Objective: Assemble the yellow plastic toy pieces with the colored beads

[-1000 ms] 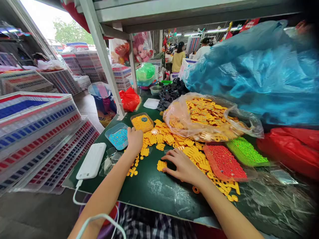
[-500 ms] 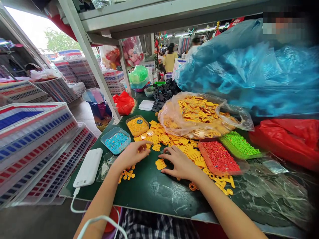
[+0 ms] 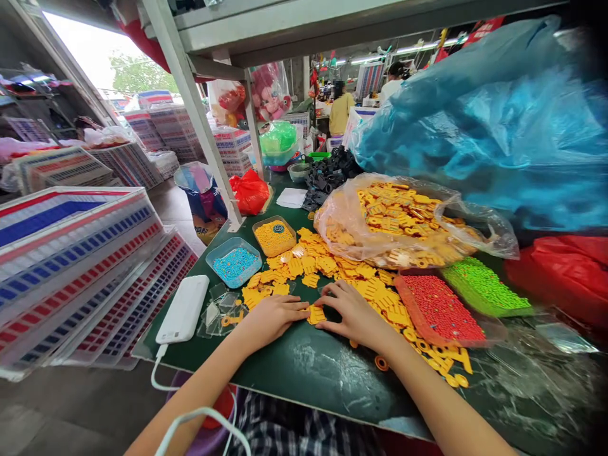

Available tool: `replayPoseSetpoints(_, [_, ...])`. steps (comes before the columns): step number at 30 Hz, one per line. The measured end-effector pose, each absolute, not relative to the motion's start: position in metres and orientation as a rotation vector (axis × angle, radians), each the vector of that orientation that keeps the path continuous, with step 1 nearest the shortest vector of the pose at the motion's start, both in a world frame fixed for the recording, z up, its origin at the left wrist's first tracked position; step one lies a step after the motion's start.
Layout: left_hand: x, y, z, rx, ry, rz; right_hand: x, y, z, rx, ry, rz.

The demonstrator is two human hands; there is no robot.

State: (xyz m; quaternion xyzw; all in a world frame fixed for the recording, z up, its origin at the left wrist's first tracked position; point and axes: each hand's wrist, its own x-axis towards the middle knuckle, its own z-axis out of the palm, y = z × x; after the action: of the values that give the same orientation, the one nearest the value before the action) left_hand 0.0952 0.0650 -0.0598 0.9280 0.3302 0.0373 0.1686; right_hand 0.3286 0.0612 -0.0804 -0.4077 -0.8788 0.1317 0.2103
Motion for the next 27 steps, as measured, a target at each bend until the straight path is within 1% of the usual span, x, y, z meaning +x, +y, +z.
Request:
replayPoseSetpoints(4, [0.101,0.049,-0.059,2.784,0.944,0.045,0.329,0.062,-0.087,-1.116,-2.451,0.326])
replayPoseSetpoints(7, [0.107,0.041,-0.061,2.841,0.995,0.12,0.328,0.063,-0.093,-1.104,-2.453,0.253])
replayPoseSetpoints(10, [0.099,0.051,-0.054,2.789,1.072,0.289,0.326,0.064,-0.097,-1.104,-2.439,0.145])
replayPoseSetpoints(12, [0.081,0.07,-0.043,2.683,1.306,0.461,0.324,0.065,-0.099,-1.104,-2.433,0.086])
replayPoseSetpoints(13, [0.069,0.082,-0.037,2.608,1.491,0.543,0.323,0.065,-0.099,-1.101,-2.434,0.066])
replayPoseSetpoints(14, [0.055,0.095,-0.03,2.392,1.809,0.668,0.322,0.065,-0.1,-1.097,-2.439,0.051])
replayPoseSetpoints(16, [0.025,0.122,-0.018,2.223,2.053,0.715,0.319,0.065,-0.1,-1.088,-2.445,0.024])
replayPoseSetpoints(19, [-0.014,0.155,-0.009,2.125,2.171,0.587,0.316,0.065,-0.1,-1.067,-2.456,-0.006])
replayPoseSetpoints(21, [-0.03,0.169,-0.009,2.13,2.153,0.444,0.314,0.064,-0.099,-1.051,-2.467,-0.022])
replayPoseSetpoints(27, [-0.036,0.19,-0.026,2.186,2.023,0.049,0.313,0.063,-0.097,-1.047,-2.482,-0.042])
